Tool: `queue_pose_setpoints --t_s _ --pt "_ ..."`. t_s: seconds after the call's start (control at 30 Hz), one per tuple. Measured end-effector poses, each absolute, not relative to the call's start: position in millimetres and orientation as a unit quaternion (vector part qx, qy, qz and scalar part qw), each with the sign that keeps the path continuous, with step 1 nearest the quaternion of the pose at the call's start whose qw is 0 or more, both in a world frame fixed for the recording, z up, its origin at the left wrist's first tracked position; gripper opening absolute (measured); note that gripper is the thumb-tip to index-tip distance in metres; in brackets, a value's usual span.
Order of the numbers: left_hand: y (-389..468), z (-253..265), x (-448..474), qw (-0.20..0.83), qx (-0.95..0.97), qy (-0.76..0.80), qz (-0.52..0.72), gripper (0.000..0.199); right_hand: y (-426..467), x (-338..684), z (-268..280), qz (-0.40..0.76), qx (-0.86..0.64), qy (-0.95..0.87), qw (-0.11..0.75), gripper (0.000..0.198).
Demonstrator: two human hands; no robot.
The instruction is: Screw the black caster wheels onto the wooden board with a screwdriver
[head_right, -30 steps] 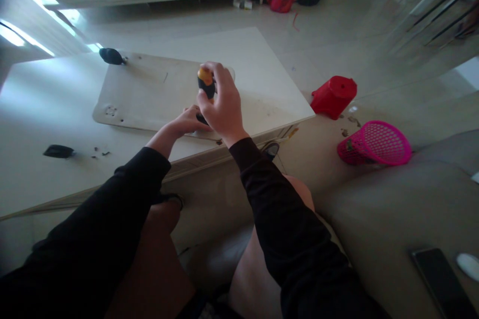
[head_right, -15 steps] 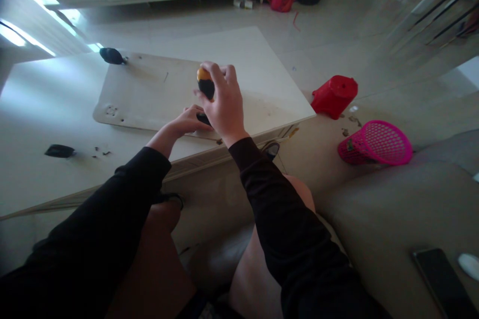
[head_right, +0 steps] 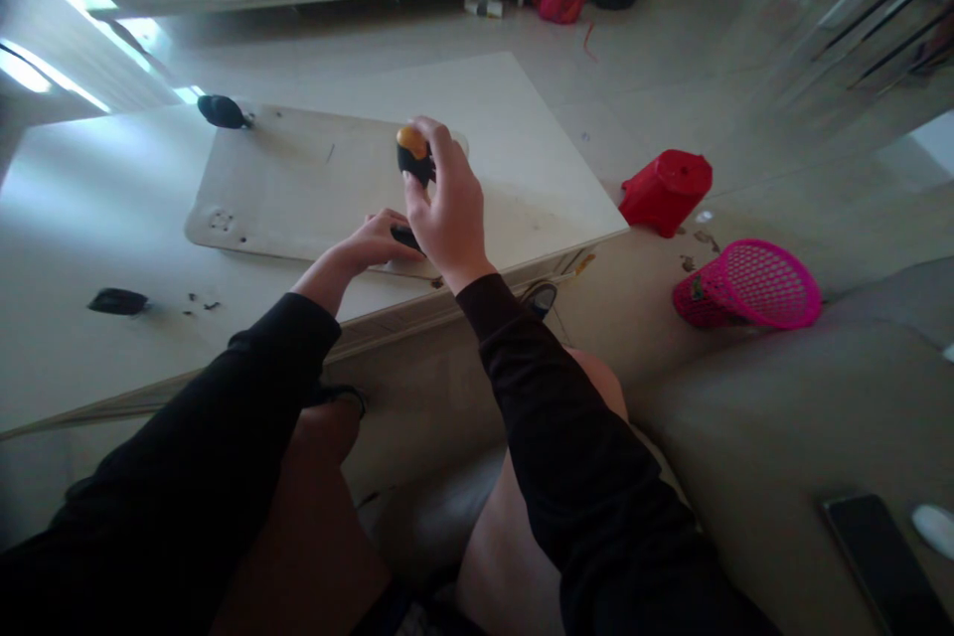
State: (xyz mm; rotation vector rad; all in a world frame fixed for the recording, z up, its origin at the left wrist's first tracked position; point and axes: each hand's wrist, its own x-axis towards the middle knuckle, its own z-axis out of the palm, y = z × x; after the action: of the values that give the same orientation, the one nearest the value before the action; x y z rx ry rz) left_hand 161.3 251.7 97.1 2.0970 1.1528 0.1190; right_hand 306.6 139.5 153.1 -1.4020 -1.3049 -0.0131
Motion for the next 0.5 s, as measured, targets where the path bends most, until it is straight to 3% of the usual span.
queue_pose_setpoints --t_s 0.5 --pt "254.5 93.6 160.6 0.376 0.818 0.433 0.052 0.055 141.4 309.4 153.3 -0.027 -0.602 -0.542 0.586 0.039"
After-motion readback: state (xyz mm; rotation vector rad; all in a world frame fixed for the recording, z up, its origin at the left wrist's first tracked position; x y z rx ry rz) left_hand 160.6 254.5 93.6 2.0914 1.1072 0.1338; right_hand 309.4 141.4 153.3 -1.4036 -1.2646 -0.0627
